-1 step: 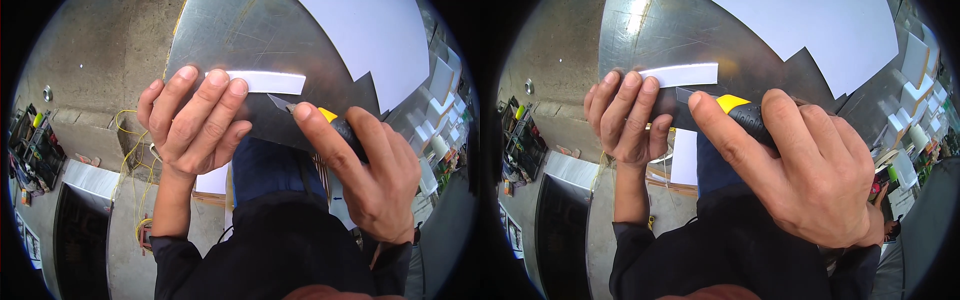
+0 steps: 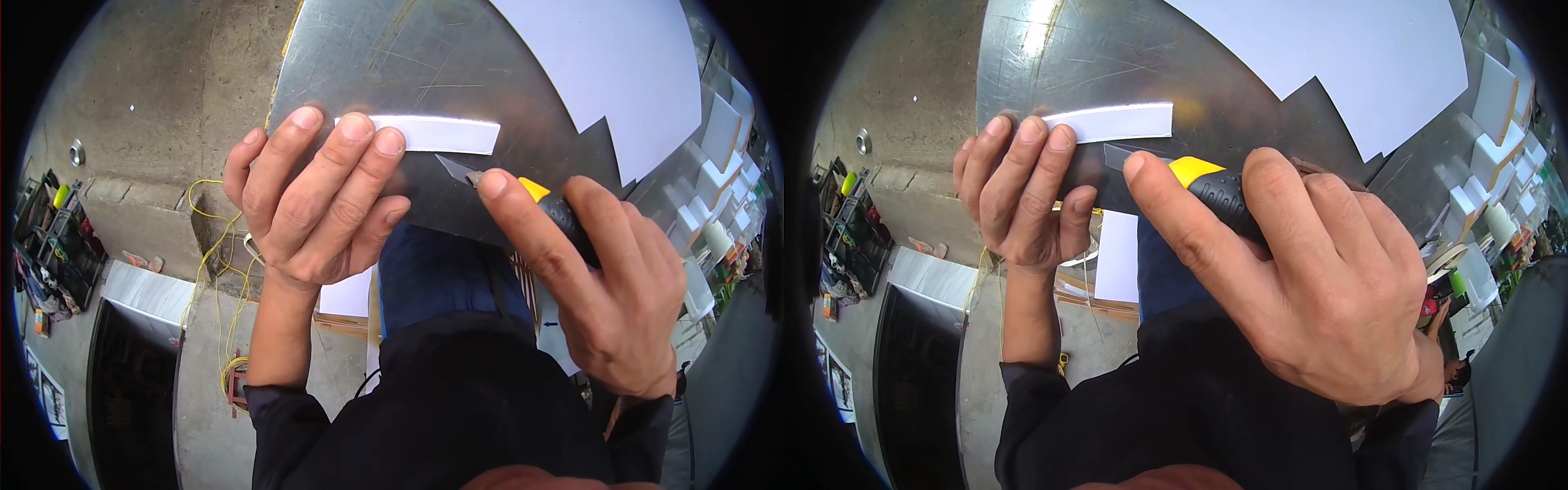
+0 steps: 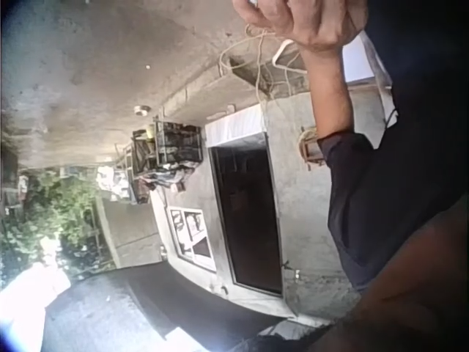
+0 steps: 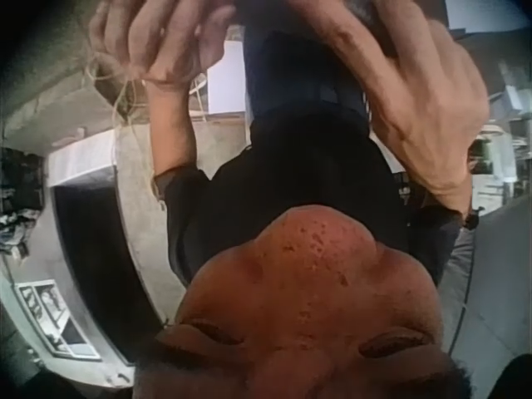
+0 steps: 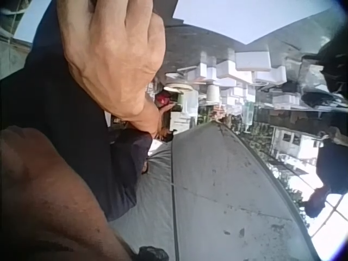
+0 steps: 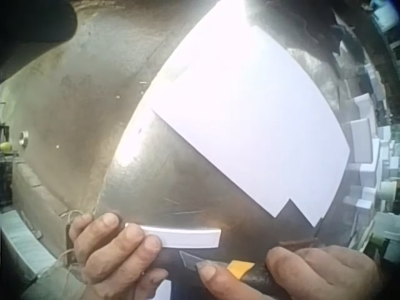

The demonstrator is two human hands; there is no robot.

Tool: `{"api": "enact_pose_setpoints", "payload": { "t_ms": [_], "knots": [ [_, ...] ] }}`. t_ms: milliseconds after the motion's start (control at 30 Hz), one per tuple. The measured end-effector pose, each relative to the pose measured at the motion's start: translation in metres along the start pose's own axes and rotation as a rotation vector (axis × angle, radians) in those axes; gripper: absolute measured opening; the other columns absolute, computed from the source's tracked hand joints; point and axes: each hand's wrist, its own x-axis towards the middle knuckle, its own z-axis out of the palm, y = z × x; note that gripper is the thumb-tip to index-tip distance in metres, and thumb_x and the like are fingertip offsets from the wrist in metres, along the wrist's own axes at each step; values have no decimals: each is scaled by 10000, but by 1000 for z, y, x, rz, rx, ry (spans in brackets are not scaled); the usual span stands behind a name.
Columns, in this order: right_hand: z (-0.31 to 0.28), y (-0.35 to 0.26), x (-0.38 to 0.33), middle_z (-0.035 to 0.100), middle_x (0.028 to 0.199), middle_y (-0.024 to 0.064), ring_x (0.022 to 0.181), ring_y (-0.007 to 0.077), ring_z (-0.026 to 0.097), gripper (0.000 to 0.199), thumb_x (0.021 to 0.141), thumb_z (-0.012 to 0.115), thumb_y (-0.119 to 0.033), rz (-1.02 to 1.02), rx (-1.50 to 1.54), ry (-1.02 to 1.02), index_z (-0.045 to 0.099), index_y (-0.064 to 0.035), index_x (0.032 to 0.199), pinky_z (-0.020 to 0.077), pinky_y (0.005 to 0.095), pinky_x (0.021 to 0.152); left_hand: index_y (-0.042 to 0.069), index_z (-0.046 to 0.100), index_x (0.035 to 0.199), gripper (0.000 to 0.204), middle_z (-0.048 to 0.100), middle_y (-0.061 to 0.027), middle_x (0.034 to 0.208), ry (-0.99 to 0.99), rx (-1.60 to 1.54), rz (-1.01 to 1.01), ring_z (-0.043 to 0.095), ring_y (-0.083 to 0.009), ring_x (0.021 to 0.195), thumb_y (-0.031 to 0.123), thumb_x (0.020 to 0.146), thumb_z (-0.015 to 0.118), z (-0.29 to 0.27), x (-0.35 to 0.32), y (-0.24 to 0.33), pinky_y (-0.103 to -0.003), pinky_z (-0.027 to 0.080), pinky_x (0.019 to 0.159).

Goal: Crafting 3D foam letters by trimming edges with a utility knife and smoothing them with a sanding block.

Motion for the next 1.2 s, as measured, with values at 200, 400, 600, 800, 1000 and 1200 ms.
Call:
{"api": "enact_pose_setpoints", "payload": {
  "t_ms": [200,400,600,800,1000,1200],
  "knots": [
    [9,-3,2,605,988,85,727,204,602,594,762,760,-90,-12,-3,21,709,-212,1341,491,325,592,202,812,1141,306,709,38,1232,60,-29,16,581,-225,1272,372,986,610,11,-10,-4,-432,327,1187],
    [3,-4,5,600,991,92,751,216,607,578,792,733,-93,-4,-5,-40,700,-214,1356,494,334,601,208,813,1136,301,704,43,1237,86,-32,9,574,-229,1281,367,984,607,14,-11,-2,-436,327,1186],
    [2,-3,7,601,998,96,757,221,609,576,807,702,-97,9,4,-55,693,-219,1370,494,337,608,151,780,1175,341,684,-11,1253,82,-10,76,565,-258,1299,364,1024,562,14,-10,-6,-434,367,1163],
    [2,-3,7,601,990,91,755,218,609,573,808,709,-99,12,0,-66,692,-220,1369,493,337,605,235,812,1129,295,698,58,1232,94,-19,17,575,-220,1271,372,986,594,15,-11,-3,-431,336,1177],
    [-1,-3,9,600,982,82,749,211,604,580,795,728,-94,15,0,-82,697,-227,1359,489,335,606,260,810,1130,290,688,67,1225,94,0,15,575,-212,1267,376,995,581,16,-11,-2,-432,334,1173],
    [-3,-5,11,604,985,82,740,212,603,591,776,738,-89,4,-12,-74,703,-229,1349,488,338,610,195,768,1195,318,671,3,1262,68,26,75,566,-253,1291,362,1027,555,13,-9,-4,-439,370,1151]
  ]
}}
